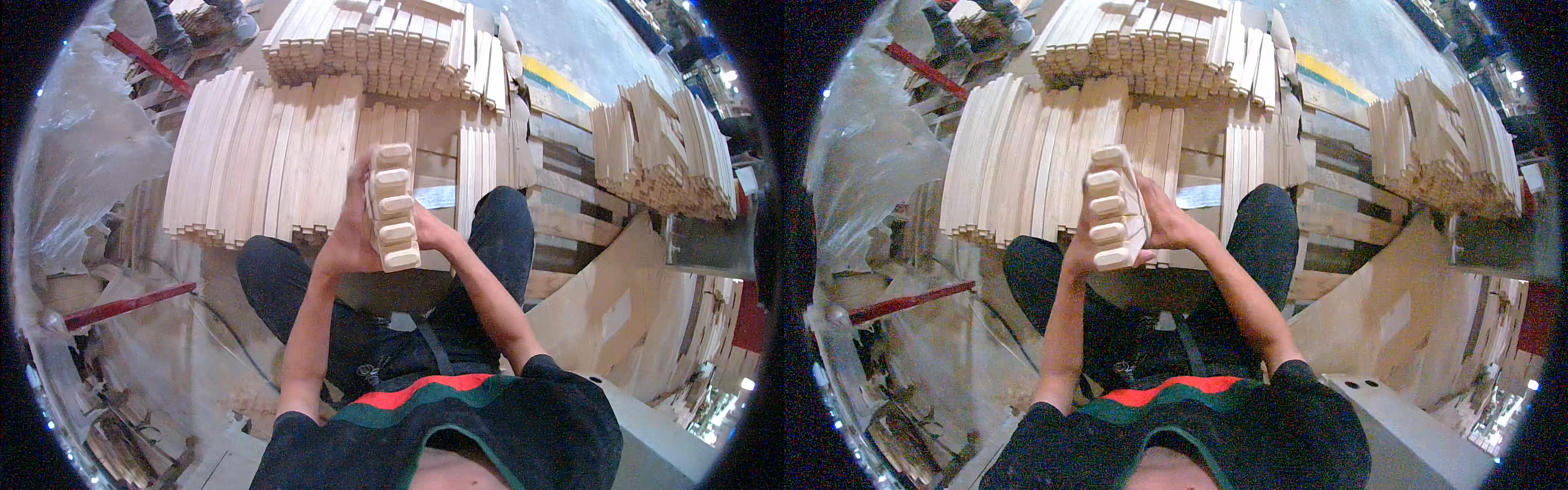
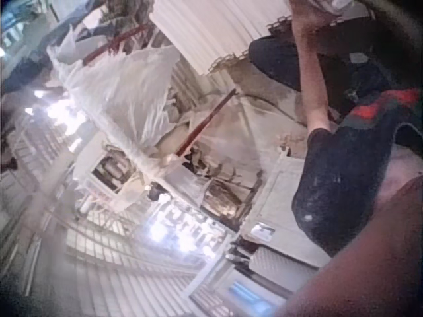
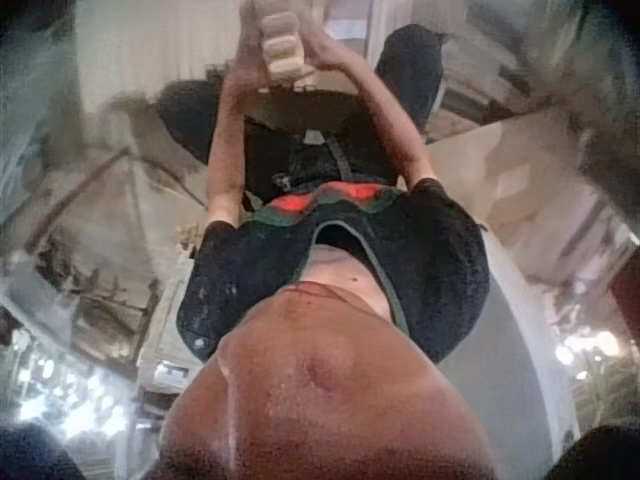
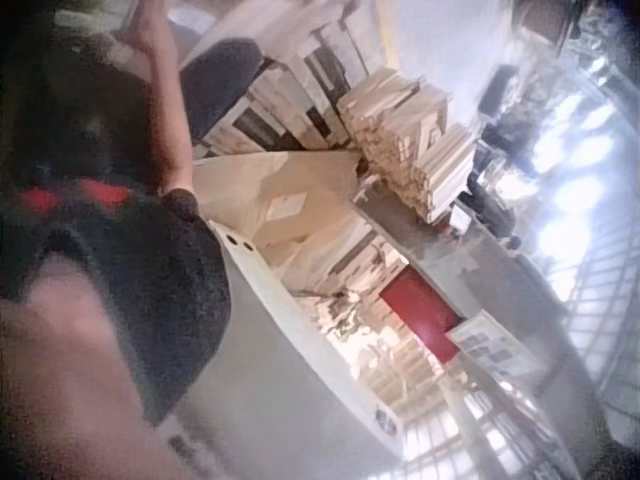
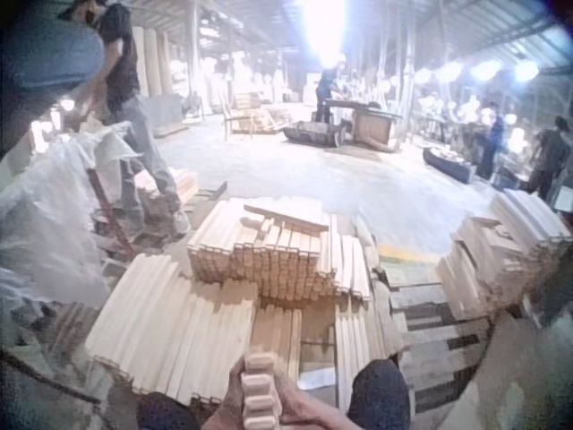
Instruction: The person sits on the floor and repeatedly picks up small wooden pieces, inspects them, and stacks them. The person also moves to a machine to place pieces onto a conveyor belt and returns to the floor to continue sorting.
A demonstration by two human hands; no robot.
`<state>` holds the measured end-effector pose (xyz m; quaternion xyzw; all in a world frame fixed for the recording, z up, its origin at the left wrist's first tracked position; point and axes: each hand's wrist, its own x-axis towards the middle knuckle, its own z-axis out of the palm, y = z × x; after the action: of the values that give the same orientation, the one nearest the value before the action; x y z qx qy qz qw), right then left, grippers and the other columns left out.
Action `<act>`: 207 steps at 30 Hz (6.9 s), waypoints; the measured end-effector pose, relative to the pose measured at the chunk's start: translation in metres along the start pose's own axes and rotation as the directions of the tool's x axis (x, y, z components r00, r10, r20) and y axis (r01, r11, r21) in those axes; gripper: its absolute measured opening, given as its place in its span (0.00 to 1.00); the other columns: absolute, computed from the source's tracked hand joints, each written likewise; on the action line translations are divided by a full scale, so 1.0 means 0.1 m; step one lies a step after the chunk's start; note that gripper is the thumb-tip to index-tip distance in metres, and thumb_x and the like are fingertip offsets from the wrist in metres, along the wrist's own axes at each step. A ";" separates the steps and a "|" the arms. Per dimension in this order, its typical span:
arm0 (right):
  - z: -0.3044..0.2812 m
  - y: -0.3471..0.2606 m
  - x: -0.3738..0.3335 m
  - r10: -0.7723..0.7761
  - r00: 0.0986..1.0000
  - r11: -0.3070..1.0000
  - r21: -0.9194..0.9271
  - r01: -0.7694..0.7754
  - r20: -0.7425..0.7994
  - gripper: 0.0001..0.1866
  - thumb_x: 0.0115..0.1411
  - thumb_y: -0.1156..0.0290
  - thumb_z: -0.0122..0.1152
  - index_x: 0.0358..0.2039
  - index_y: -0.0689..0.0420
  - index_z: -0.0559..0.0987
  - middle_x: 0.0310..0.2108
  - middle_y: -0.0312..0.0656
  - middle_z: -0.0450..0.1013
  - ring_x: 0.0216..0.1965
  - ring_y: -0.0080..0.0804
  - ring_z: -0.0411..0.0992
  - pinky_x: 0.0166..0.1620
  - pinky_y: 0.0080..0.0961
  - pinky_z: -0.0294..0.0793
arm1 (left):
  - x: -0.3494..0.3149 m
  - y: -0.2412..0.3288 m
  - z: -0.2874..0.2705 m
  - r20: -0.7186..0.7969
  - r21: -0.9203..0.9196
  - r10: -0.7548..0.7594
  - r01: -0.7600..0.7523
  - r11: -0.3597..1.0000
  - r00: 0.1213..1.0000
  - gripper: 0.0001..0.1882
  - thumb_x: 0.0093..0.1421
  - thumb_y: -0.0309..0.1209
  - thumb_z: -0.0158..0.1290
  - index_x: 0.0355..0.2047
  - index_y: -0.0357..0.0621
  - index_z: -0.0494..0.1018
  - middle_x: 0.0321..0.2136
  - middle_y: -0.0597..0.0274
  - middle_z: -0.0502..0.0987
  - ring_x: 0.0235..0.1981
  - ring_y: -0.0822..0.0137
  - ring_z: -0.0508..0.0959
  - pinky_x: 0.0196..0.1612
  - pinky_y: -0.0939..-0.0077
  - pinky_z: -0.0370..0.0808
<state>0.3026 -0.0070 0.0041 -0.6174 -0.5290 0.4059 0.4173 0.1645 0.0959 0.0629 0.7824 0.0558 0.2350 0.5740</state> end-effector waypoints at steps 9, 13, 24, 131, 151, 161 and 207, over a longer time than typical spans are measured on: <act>0.16 -0.25 0.07 -0.268 0.946 0.960 -0.137 0.245 -0.183 0.65 0.33 0.61 0.77 0.66 0.58 0.43 0.64 0.55 0.49 0.65 0.54 0.49 0.66 0.43 0.47 | -0.32 -0.08 -0.03 0.081 0.249 0.075 -0.093 0.964 0.994 0.69 0.31 0.50 0.73 0.67 0.44 0.40 0.62 0.47 0.52 0.64 0.50 0.54 0.64 0.57 0.54; 0.19 -0.38 -0.01 -0.323 0.924 0.942 -0.167 0.292 -0.207 0.62 0.35 0.63 0.76 0.65 0.59 0.45 0.63 0.54 0.52 0.63 0.55 0.51 0.65 0.43 0.50 | -0.24 -0.21 0.04 -0.062 0.140 0.153 -0.143 0.980 0.986 0.66 0.34 0.50 0.70 0.66 0.47 0.41 0.61 0.47 0.53 0.63 0.49 0.55 0.63 0.56 0.56; 0.24 -0.24 -0.05 -0.274 0.934 0.957 -0.165 0.240 -0.231 0.59 0.35 0.61 0.76 0.63 0.60 0.48 0.59 0.56 0.55 0.61 0.56 0.54 0.64 0.44 0.51 | 0.01 -0.25 0.08 -0.175 0.005 0.216 -0.219 0.976 0.960 0.57 0.42 0.51 0.64 0.66 0.54 0.42 0.59 0.44 0.56 0.60 0.48 0.59 0.60 0.53 0.59; -0.67 -1.54 -0.43 -0.637 0.539 0.759 -0.570 0.315 -0.551 0.13 0.46 0.69 0.74 0.20 0.57 0.75 0.30 0.45 0.76 0.27 0.27 0.74 0.27 0.23 0.74 | 0.01 -0.49 -0.38 -0.600 -0.795 -0.043 -0.590 0.140 0.799 0.47 0.57 0.68 0.37 0.65 0.46 0.52 0.62 0.36 0.55 0.61 0.43 0.60 0.65 0.46 0.50; -0.69 -1.31 -1.02 0.057 0.997 0.953 -0.295 -0.069 -0.047 0.42 0.43 0.49 0.72 0.54 0.59 0.69 0.49 0.55 0.67 0.53 0.52 0.66 0.55 0.39 0.67 | 0.11 -0.36 -0.24 -0.395 -0.917 -0.211 -0.398 0.028 0.894 0.50 0.55 0.70 0.37 0.67 0.47 0.47 0.61 0.44 0.58 0.61 0.45 0.61 0.61 0.35 0.56; -0.14 -1.37 -1.18 0.241 0.955 0.604 -0.744 -0.287 -0.173 0.58 0.39 0.44 0.72 0.66 0.50 0.51 0.59 0.68 0.53 0.58 0.67 0.56 0.58 0.48 0.62 | 0.27 -0.21 0.14 -0.388 -0.920 -0.531 -0.287 0.266 0.754 0.42 0.60 0.61 0.41 0.64 0.43 0.52 0.57 0.50 0.64 0.57 0.55 0.67 0.59 0.60 0.65; -0.43 -0.82 -0.36 -0.373 0.880 0.883 0.179 0.434 -0.296 0.31 0.41 0.72 0.75 0.48 0.61 0.74 0.43 0.40 0.75 0.44 0.26 0.72 0.49 0.28 0.71 | 0.18 0.68 -0.05 -0.019 -0.058 0.132 -0.133 0.989 0.991 0.27 0.44 0.27 0.69 0.46 0.38 0.73 0.45 0.55 0.77 0.47 0.69 0.75 0.50 0.71 0.73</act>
<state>0.3138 -0.0389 0.0977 -0.4842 -0.5362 0.2881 0.6285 0.1661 0.0839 0.1323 0.7651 0.0009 0.2802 0.5797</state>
